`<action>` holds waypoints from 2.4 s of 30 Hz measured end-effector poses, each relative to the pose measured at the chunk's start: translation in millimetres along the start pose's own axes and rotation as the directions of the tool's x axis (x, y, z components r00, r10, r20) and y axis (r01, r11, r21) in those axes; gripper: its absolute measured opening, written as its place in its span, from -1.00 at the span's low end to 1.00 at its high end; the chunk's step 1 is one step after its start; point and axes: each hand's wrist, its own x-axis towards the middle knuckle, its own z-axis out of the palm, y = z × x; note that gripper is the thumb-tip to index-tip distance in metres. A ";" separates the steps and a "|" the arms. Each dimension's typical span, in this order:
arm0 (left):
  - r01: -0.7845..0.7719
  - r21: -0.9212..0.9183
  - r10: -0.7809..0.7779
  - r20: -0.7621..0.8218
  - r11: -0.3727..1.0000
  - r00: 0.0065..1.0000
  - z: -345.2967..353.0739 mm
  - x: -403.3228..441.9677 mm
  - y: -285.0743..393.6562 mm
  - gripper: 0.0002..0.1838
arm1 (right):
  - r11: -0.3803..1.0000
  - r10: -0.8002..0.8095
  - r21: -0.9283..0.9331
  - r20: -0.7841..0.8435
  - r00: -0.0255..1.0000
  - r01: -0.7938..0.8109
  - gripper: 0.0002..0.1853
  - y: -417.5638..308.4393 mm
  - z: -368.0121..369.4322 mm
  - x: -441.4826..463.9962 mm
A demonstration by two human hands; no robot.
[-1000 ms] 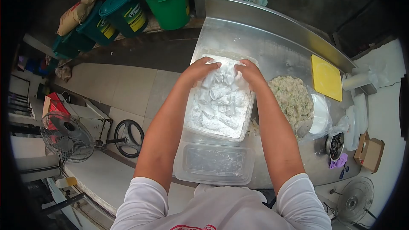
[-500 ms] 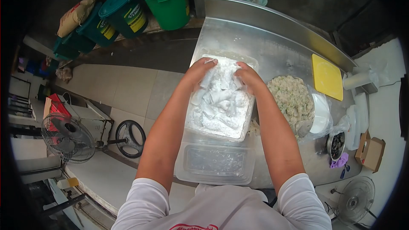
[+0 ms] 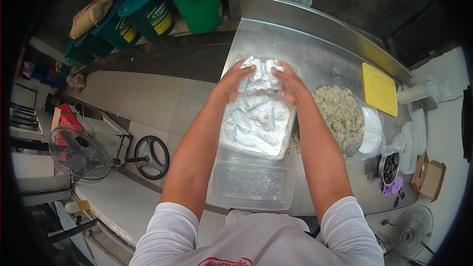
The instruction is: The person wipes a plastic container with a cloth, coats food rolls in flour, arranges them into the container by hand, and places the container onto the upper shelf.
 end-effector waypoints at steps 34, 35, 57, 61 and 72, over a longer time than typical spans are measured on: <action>0.120 0.614 0.117 -0.333 0.780 0.936 7.4 50.4 -26.6 -0.25 | 0.585 -0.168 -0.811 -0.089 0.982 0.027 -0.33 35.4 7.1 55.0; 0.120 0.612 0.118 -0.334 0.782 0.935 4.9 52.2 -24.5 -0.25 | 0.602 -0.127 -0.797 -0.032 0.991 0.051 -0.34 34.0 3.9 54.4; 0.147 0.927 0.007 -0.159 0.345 0.987 1.1 20.8 11.8 -0.19 | 0.155 -0.254 -0.987 -0.012 0.967 0.029 -0.35 16.0 3.8 36.5; 0.112 0.978 -0.064 -0.102 0.177 0.993 -4.0 34.0 7.8 -0.18 | 0.103 -0.238 -0.989 0.077 0.968 0.104 -0.47 22.0 -12.7 24.4; 0.203 0.974 -0.194 -0.181 0.102 0.964 8.7 28.5 24.8 -0.15 | 0.159 -0.587 -0.978 0.017 0.810 0.135 -0.57 1.9 -3.7 -29.3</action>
